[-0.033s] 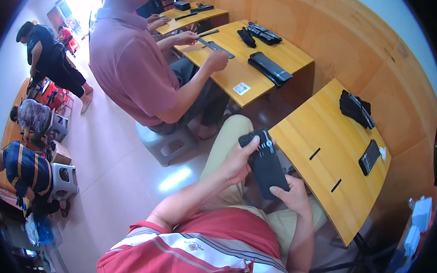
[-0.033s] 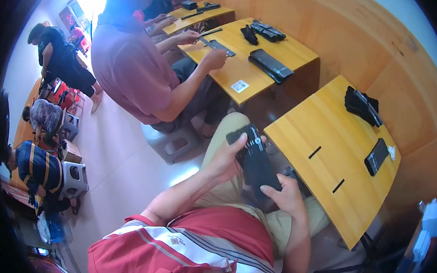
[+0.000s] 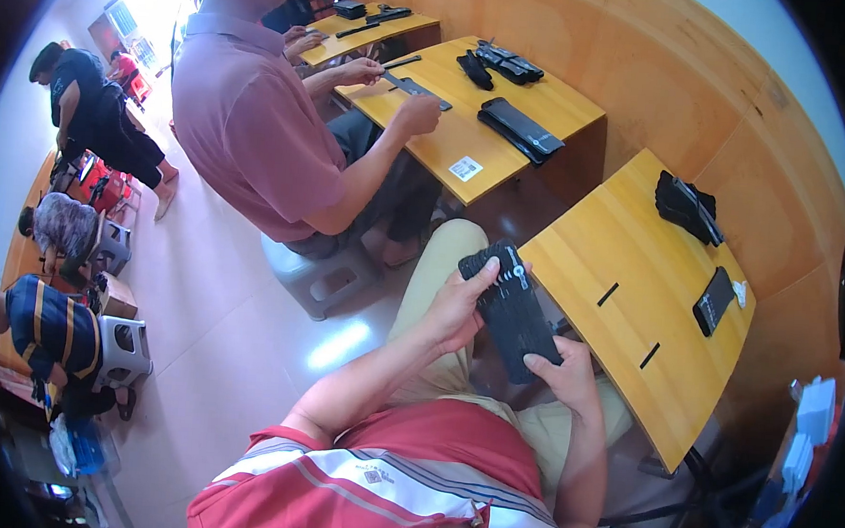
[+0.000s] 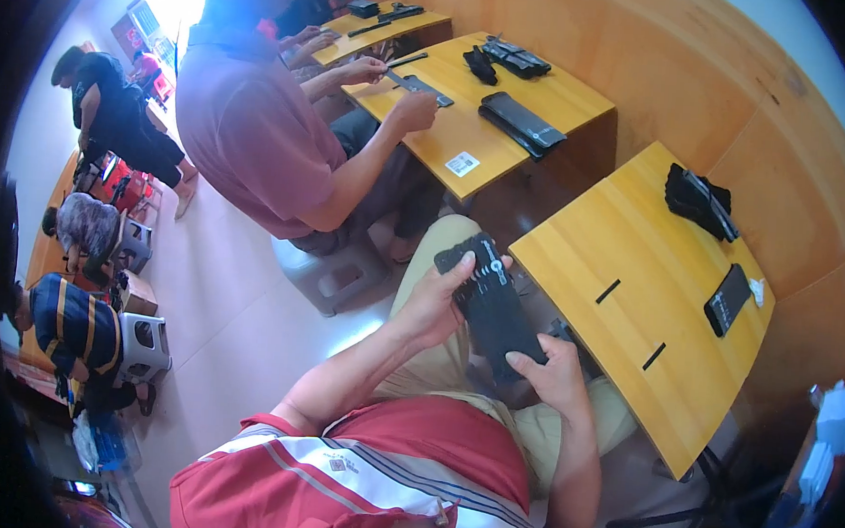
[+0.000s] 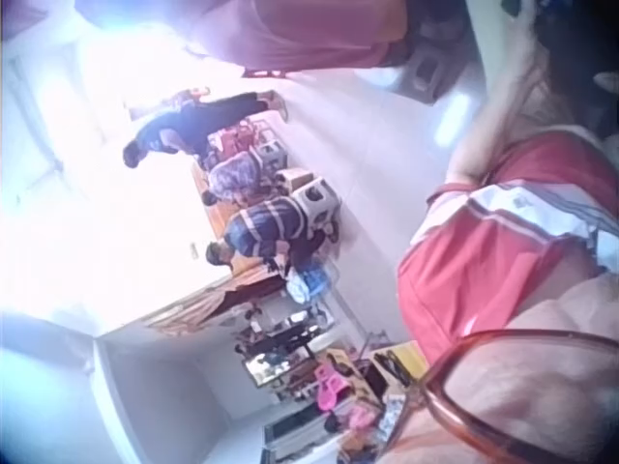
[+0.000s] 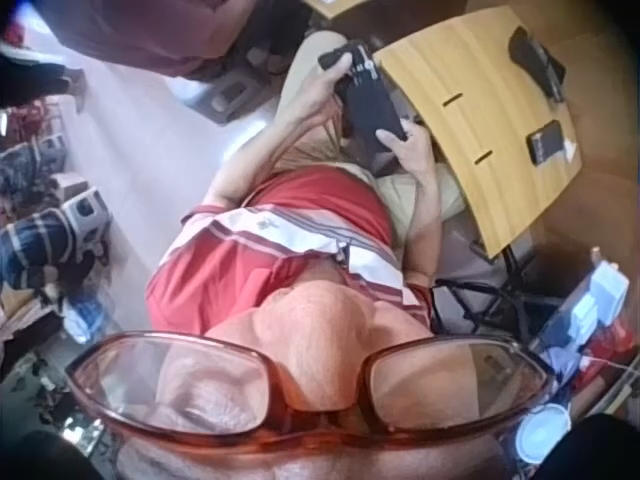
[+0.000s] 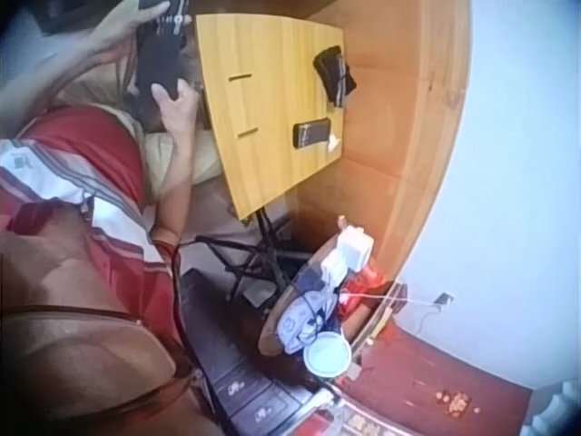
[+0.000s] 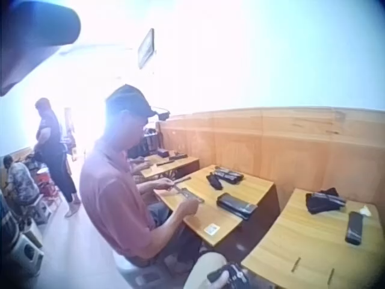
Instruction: Sorting, inspecting, and stacking black elastic straps on a desk.
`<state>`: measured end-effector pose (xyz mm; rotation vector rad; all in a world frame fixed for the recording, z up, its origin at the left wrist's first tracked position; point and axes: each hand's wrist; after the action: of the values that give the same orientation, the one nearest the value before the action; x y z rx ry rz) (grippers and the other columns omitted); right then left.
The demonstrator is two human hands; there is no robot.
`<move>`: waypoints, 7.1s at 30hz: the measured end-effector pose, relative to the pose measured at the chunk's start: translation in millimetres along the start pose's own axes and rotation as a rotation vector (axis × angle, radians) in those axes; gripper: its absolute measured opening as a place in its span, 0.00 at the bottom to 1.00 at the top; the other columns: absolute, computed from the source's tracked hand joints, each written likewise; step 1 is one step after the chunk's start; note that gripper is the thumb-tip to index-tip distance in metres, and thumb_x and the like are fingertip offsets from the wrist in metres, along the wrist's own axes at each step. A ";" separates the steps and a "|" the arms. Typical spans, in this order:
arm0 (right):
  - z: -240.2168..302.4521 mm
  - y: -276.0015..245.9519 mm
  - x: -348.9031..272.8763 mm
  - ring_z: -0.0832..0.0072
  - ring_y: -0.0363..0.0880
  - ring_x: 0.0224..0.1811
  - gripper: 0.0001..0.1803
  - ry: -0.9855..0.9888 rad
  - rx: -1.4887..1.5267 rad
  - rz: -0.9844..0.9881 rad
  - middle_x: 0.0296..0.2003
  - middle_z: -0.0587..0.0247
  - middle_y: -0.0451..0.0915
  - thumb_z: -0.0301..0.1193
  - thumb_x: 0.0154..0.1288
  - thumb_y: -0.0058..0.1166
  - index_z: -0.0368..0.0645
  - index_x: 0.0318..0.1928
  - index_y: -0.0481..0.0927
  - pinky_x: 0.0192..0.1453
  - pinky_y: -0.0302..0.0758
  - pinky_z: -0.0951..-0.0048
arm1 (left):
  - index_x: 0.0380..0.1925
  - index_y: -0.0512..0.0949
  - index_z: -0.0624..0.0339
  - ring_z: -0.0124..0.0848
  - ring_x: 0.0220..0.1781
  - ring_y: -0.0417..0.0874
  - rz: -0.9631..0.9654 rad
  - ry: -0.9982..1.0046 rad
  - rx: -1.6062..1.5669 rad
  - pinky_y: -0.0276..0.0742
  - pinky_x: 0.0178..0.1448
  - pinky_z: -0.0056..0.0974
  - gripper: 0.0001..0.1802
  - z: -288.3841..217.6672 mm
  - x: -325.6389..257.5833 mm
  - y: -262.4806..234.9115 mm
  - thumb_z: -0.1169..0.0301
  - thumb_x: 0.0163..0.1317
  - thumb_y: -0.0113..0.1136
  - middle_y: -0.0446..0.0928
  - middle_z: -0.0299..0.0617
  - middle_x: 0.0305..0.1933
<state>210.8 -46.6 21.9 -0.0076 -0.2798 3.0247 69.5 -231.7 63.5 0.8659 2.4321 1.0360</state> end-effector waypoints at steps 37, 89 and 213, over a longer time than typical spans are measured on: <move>0.0 27.1 -4.2 0.76 0.85 0.24 0.13 0.124 0.488 -0.269 0.32 0.56 0.86 0.32 0.69 0.66 0.34 0.45 0.83 0.27 0.84 0.76 | 0.68 0.68 0.54 0.41 0.67 0.79 -0.019 -0.018 -0.145 0.73 0.72 0.49 0.26 -4.9 24.0 -17.9 0.51 0.80 0.43 0.75 0.47 0.69; -12.5 14.7 13.5 0.78 0.83 0.25 0.18 0.188 0.480 -0.353 0.32 0.57 0.86 0.40 0.74 0.61 0.35 0.47 0.81 0.28 0.82 0.78 | 0.63 0.70 0.54 0.33 0.63 0.82 -0.051 -0.165 -0.216 0.79 0.66 0.44 0.20 24.1 62.7 -27.4 0.56 0.80 0.48 0.79 0.43 0.65; -22.3 -112.7 431.9 0.76 0.83 0.34 0.12 0.233 0.124 -0.221 0.33 0.64 0.84 0.33 0.73 0.59 0.36 0.46 0.83 0.41 0.84 0.69 | 0.57 0.78 0.57 0.22 0.55 0.81 -0.033 -0.251 -0.147 0.76 0.61 0.35 0.15 42.2 135.5 -80.3 0.66 0.73 0.63 0.82 0.32 0.53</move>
<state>-206.8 112.5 22.6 -0.2970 -0.0669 2.7806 -41.2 -164.3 -35.3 0.8477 2.1279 1.0132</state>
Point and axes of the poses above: each hand's wrist, its own x-axis towards the middle knuckle, its own y-axis out of the palm, z = x × y
